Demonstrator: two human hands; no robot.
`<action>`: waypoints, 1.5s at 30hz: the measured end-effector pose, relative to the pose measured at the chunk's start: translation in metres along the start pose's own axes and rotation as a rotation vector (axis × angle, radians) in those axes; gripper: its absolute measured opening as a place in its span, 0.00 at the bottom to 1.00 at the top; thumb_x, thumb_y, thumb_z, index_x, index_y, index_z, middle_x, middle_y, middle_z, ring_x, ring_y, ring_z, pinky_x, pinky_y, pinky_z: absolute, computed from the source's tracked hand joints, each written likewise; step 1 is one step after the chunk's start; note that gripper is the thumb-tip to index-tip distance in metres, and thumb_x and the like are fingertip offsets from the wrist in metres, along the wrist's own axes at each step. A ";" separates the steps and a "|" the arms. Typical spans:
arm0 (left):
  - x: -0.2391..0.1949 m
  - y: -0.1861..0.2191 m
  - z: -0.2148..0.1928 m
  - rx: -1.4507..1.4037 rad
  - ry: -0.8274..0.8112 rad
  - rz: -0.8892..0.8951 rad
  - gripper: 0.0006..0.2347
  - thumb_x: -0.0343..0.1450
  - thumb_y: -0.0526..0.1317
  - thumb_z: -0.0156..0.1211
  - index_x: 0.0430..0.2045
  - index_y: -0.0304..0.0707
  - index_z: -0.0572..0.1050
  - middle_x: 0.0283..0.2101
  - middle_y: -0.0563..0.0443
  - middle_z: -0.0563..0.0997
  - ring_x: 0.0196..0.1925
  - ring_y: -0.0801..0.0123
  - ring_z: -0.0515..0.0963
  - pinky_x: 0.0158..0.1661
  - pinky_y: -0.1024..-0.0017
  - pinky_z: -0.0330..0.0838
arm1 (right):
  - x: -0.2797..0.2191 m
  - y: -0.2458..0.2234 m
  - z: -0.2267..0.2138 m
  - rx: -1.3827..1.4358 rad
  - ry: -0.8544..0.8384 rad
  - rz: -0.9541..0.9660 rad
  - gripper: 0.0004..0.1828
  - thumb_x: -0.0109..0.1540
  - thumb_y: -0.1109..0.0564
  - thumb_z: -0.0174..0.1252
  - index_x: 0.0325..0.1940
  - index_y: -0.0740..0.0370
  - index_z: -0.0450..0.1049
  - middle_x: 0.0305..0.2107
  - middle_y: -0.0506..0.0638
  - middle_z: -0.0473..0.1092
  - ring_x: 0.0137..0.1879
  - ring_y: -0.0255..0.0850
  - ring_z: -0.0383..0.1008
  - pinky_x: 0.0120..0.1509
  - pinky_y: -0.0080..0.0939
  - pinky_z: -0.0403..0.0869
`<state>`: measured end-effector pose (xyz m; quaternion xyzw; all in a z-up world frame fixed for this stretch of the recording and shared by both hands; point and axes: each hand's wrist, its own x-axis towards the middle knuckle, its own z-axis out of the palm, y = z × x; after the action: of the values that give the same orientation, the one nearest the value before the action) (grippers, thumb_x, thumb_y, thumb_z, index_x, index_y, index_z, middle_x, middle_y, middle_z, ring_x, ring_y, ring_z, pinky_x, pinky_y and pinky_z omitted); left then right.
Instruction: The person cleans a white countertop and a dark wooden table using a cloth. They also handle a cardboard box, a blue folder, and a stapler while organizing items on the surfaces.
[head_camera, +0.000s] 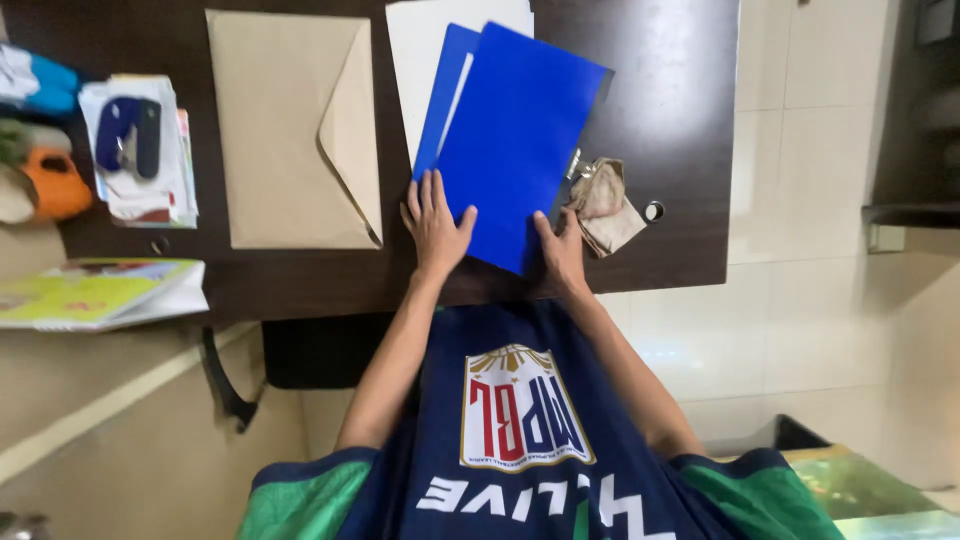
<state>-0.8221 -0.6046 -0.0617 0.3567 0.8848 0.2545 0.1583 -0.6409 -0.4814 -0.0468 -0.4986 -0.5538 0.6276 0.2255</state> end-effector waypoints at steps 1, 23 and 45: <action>0.000 -0.003 0.001 0.003 -0.001 0.014 0.38 0.71 0.52 0.64 0.71 0.28 0.52 0.74 0.34 0.56 0.76 0.40 0.49 0.68 0.32 0.40 | -0.001 -0.003 0.002 0.008 0.011 -0.005 0.22 0.67 0.54 0.61 0.58 0.70 0.66 0.43 0.52 0.75 0.47 0.37 0.76 0.52 0.37 0.75; 0.044 -0.013 0.000 0.012 0.028 -0.044 0.29 0.71 0.52 0.61 0.62 0.27 0.68 0.62 0.38 0.68 0.66 0.46 0.60 0.64 0.41 0.50 | 0.019 0.023 -0.010 0.184 -0.009 0.049 0.22 0.69 0.52 0.55 0.63 0.67 0.66 0.50 0.54 0.75 0.52 0.40 0.76 0.56 0.39 0.76; 0.084 0.021 0.019 -0.403 -0.027 -0.245 0.29 0.75 0.49 0.57 0.66 0.25 0.63 0.64 0.29 0.71 0.66 0.44 0.67 0.65 0.53 0.58 | 0.052 -0.011 -0.062 0.367 -0.338 0.414 0.30 0.61 0.55 0.64 0.64 0.66 0.67 0.49 0.57 0.75 0.52 0.44 0.77 0.55 0.45 0.78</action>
<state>-0.8607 -0.5257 -0.0739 0.2114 0.8507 0.4000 0.2676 -0.6111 -0.4055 -0.0491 -0.4404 -0.3478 0.8235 0.0840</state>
